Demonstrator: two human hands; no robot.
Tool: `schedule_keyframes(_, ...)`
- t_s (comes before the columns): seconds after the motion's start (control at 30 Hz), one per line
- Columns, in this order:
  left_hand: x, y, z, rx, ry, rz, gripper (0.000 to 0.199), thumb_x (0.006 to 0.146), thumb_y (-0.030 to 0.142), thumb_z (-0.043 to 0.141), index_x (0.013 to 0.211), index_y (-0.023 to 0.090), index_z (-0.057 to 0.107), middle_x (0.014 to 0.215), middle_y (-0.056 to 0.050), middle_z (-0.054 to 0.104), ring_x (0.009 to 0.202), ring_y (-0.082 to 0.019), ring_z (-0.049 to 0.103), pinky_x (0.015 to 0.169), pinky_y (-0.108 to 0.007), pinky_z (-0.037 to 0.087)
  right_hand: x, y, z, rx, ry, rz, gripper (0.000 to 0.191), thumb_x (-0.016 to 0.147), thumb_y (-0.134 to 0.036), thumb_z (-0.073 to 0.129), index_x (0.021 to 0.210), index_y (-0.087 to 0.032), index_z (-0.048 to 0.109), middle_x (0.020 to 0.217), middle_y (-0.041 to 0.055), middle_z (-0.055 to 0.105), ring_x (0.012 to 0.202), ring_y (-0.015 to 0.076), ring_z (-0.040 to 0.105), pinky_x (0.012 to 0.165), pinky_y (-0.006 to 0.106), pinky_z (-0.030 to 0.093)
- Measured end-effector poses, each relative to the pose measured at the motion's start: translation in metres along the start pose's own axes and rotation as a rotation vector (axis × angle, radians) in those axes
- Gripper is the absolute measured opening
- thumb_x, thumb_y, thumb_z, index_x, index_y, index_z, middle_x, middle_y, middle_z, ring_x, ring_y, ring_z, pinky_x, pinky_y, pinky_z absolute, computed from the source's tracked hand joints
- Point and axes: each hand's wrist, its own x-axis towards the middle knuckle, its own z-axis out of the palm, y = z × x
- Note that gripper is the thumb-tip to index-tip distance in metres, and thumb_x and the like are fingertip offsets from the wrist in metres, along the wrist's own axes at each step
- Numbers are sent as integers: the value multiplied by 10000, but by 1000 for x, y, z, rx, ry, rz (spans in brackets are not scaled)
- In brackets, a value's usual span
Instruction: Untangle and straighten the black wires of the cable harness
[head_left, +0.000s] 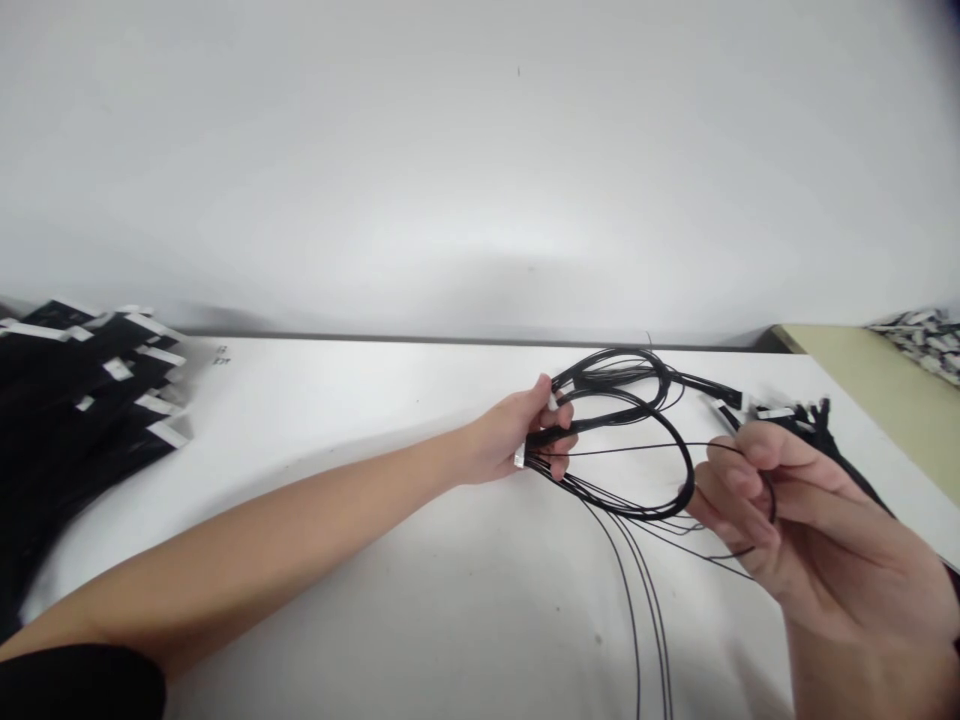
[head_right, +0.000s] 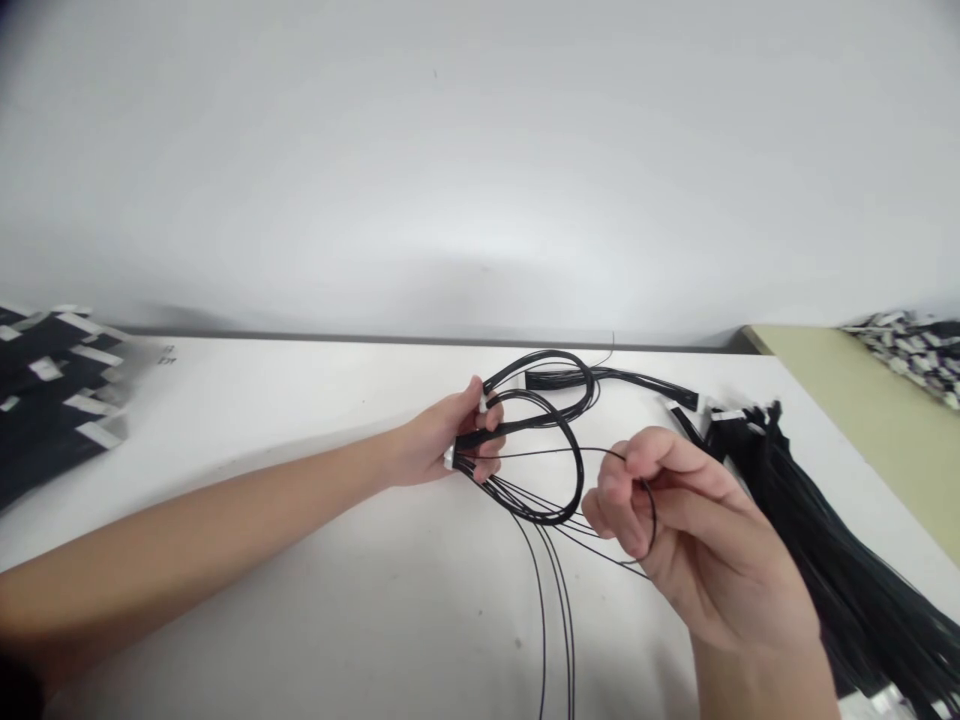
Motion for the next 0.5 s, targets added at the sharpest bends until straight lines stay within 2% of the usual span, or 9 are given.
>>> schedule_keyframes(0.1, -1, -1, 2, 91, 15, -1, 558, 837, 716, 318, 760, 180, 454, 593, 17, 526, 487, -126, 553, 545, -256, 424, 2, 4, 0, -58, 5, -46, 181, 667, -325, 730, 838, -317, 671, 705, 15, 625, 461, 133, 513, 500, 335, 522)
schedule_keyframes(0.2, -3, -1, 5, 194, 4, -30, 559, 859, 695, 298, 752, 172, 460, 615, -14, 586, 473, -128, 552, 530, -262, 413, 5, 9, -3, -85, 58, -97, 232, 696, -422, 736, 903, -333, 681, 786, 25, 634, 527, 139, 558, 510, 303, 537)
schedule_keyframes(0.33, -4, -1, 7, 238, -14, -58, 539, 889, 657, 278, 742, 172, 461, 556, 7, 538, 427, -110, 492, 486, -242, 355, 8, 14, -5, -117, 108, -112, 171, 769, -359, 710, 937, -347, 683, 850, 12, 660, 624, 138, 620, 566, 264, 562)
schedule_keyframes(0.5, -4, 0, 7, 177, -28, -55, 509, 899, 639, 281, 741, 183, 440, 522, 37, 448, 400, -95, 419, 462, -227, 297, 7, 13, 8, -106, 197, -172, 130, 775, -363, 724, 891, -308, 705, 793, -9, 667, 612, 119, 634, 618, 262, 574)
